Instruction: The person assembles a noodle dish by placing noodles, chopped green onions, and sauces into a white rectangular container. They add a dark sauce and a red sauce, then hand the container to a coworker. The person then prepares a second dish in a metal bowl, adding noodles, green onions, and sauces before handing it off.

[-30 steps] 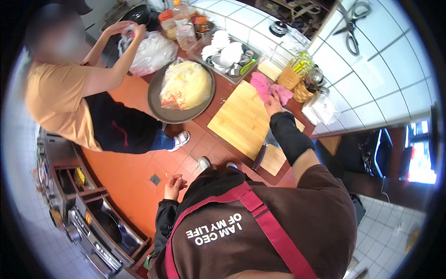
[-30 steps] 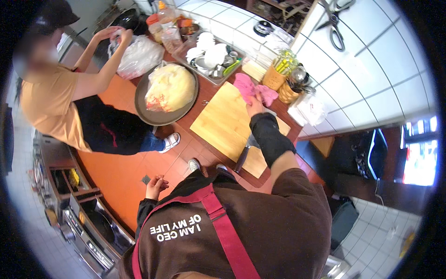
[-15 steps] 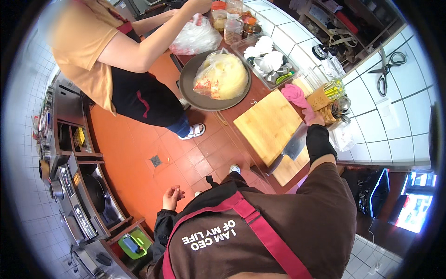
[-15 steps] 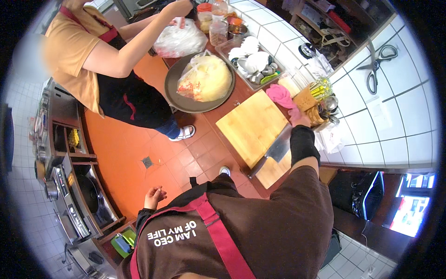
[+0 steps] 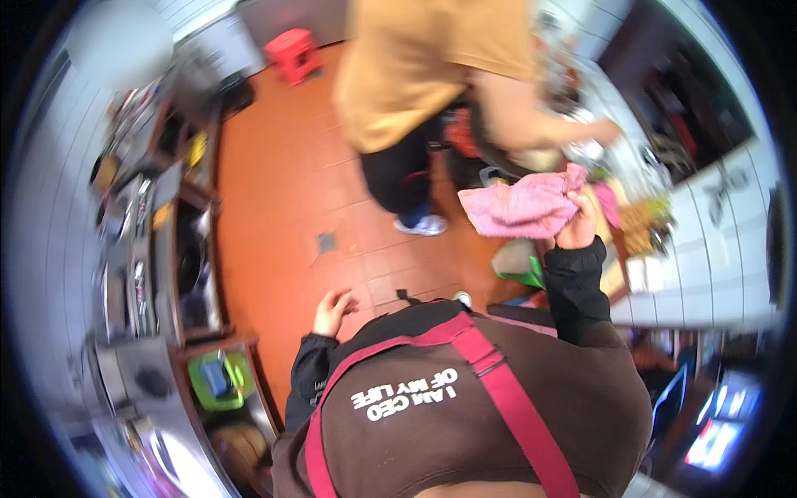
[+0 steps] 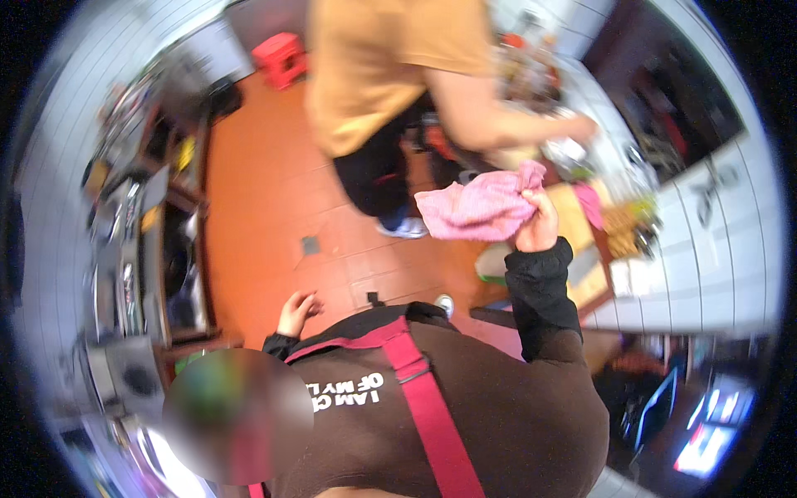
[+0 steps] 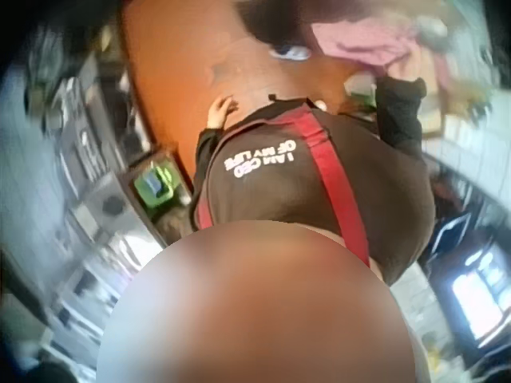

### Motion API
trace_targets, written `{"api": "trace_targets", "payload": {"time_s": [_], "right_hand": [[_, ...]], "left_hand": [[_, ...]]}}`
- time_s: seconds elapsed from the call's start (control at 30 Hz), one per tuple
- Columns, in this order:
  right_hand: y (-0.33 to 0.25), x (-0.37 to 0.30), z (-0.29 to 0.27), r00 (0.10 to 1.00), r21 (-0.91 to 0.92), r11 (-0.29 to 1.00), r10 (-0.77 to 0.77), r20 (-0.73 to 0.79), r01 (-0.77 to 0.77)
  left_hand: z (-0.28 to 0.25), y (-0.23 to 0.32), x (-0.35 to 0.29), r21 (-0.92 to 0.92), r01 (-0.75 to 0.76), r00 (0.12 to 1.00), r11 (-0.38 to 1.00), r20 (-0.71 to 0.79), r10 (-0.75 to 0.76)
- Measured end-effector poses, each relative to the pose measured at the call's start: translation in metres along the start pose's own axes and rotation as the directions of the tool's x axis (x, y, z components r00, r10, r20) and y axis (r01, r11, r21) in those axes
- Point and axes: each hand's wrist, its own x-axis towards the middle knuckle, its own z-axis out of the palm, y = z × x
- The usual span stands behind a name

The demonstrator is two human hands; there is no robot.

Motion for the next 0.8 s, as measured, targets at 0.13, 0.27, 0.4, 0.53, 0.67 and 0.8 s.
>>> {"api": "trace_targets", "payload": {"time_s": [0.13,0.27,0.4,0.53,0.67,0.8], "right_hand": [[0.124,-0.001,0.128,0.839,-0.26,0.934,0.337,0.426,-0.244],[0.239,-0.033,0.229,0.445,-0.676,0.695,0.701,0.558,-0.247],[0.342,-0.057,0.29,0.137,-0.777,0.584,0.772,0.621,0.235],[0.429,-0.094,0.333,-0.256,-0.411,0.771,0.576,0.776,0.487],[0.495,-0.15,0.377,-0.579,-0.081,0.847,0.426,0.695,0.526],[0.553,-0.149,0.436,-0.784,0.019,0.917,0.331,0.526,0.399]], "left_hand": [[-0.037,0.039,-0.052,-0.072,-0.062,0.997,0.995,0.051,0.066],[-0.057,0.066,-0.107,-0.61,-0.331,0.917,0.72,-0.027,0.398],[-0.119,0.025,-0.151,-0.582,-0.48,0.869,0.656,-0.417,0.266],[-0.149,0.001,-0.191,-0.69,-0.676,0.728,0.26,-0.681,0.085],[-0.204,-0.018,-0.22,-0.477,-0.872,0.472,0.11,-0.879,-0.067],[-0.249,-0.035,-0.284,-0.145,-0.989,0.143,-0.025,-0.988,0.056]]}}
